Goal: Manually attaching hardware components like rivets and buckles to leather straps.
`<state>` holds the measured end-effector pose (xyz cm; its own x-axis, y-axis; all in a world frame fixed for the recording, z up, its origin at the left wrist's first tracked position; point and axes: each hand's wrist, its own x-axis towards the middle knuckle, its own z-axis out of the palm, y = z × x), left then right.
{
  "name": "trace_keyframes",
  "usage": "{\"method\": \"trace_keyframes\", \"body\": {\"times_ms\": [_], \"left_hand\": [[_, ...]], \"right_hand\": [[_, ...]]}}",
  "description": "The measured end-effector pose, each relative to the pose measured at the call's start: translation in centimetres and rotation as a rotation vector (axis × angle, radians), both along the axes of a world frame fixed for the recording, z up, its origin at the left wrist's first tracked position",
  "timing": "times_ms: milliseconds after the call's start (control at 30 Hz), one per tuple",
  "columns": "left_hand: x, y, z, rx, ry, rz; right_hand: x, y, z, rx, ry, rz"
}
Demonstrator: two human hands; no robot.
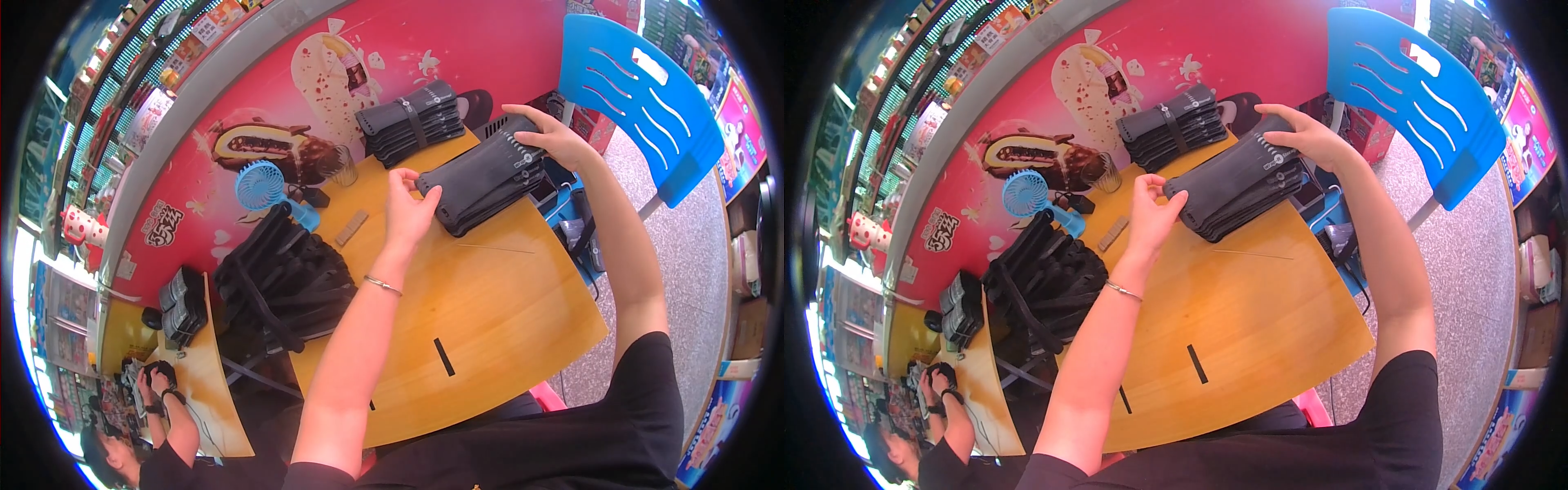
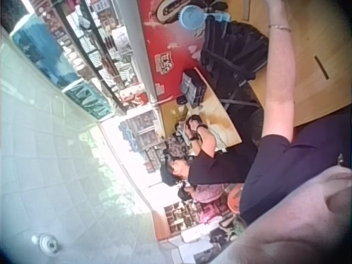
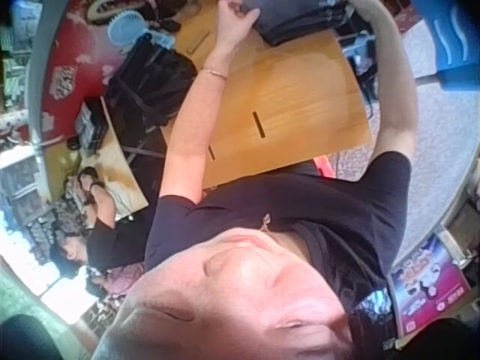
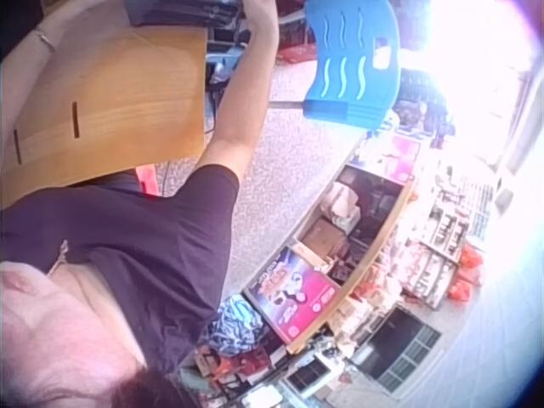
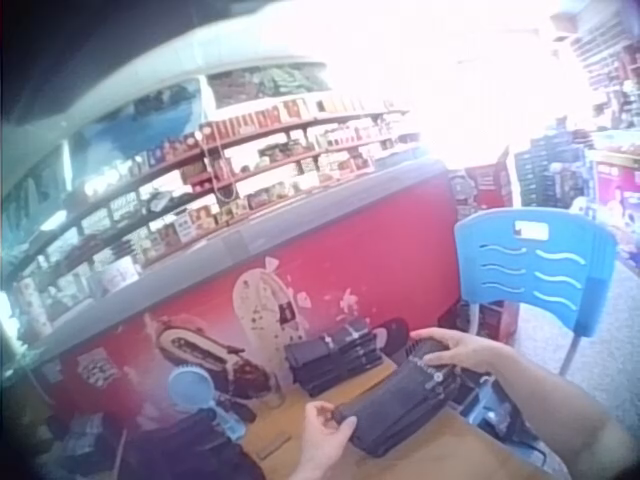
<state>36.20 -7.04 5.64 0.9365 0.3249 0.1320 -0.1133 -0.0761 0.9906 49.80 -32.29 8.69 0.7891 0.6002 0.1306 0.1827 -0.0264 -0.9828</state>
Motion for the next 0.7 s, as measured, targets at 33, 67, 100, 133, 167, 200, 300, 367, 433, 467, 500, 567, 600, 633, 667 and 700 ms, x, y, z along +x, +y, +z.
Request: {"method": "trace_keyframes", "body": {"times_ms": [33,67,100,133,167,200,300,367,433,467,500,567,600,633,667,700], "left_hand": [[0.1,0.1,-0.1,0.086,0.008,0.021],[0.1,0.2,-0.2,0.173,0.016,0.042],[0.1,0.2,-0.2,0.173,0.015,0.042],[0.1,0.2,-0.2,0.167,0.028,0.077],[0.1,0.3,-0.2,0.162,0.041,0.112],[0.1,-0.1,0.1,0.161,0.041,0.109],[-0.1,-0.8,0.8,0.071,0.017,0.099],[-0.1,-0.4,0.7,0.092,-0.025,0.075],[-0.4,-0.9,1.5,0.030,0.032,0.000],[-0.5,-1.1,1.8,-0.031,0.088,-0.073],[-0.6,-1.0,1.9,-0.029,0.087,-0.071],[-0.7,-0.7,2.0,-0.006,0.064,-0.186],[-0.9,-0.7,2.1,-0.006,0.064,-0.186],[-1.0,-0.7,2.2,-0.040,0.072,-0.207],[-1.2,-0.7,2.3,-0.074,0.079,-0.227],[-1.3,-0.9,2.5,-0.074,0.080,-0.228]], "right_hand": [[0.0,0.2,0.1,0.001,-0.001,0.001],[0.0,0.4,0.1,-0.025,0.061,-0.052],[0.1,0.6,0.2,-0.052,0.123,-0.107],[0.0,0.8,0.2,-0.052,0.122,-0.107],[0.0,1.0,0.1,-0.072,0.165,-0.133],[0.1,0.9,0.0,-0.095,0.208,-0.162],[0.4,0.4,-0.3,-0.057,0.257,-0.073],[0.1,0.8,-0.1,-0.056,0.267,-0.099],[0.0,0.9,-0.2,-0.059,0.281,-0.134],[0.1,0.9,-0.3,-0.064,0.286,-0.159],[0.1,1.0,-0.3,-0.067,0.289,-0.180],[0.1,1.2,-0.1,-0.064,0.288,-0.166],[0.1,1.2,0.0,-0.063,0.288,-0.154],[0.0,1.3,0.1,-0.063,0.288,-0.155],[-0.2,1.3,0.2,-0.060,0.298,-0.167],[-0.4,1.3,0.3,-0.058,0.308,-0.180]]}}
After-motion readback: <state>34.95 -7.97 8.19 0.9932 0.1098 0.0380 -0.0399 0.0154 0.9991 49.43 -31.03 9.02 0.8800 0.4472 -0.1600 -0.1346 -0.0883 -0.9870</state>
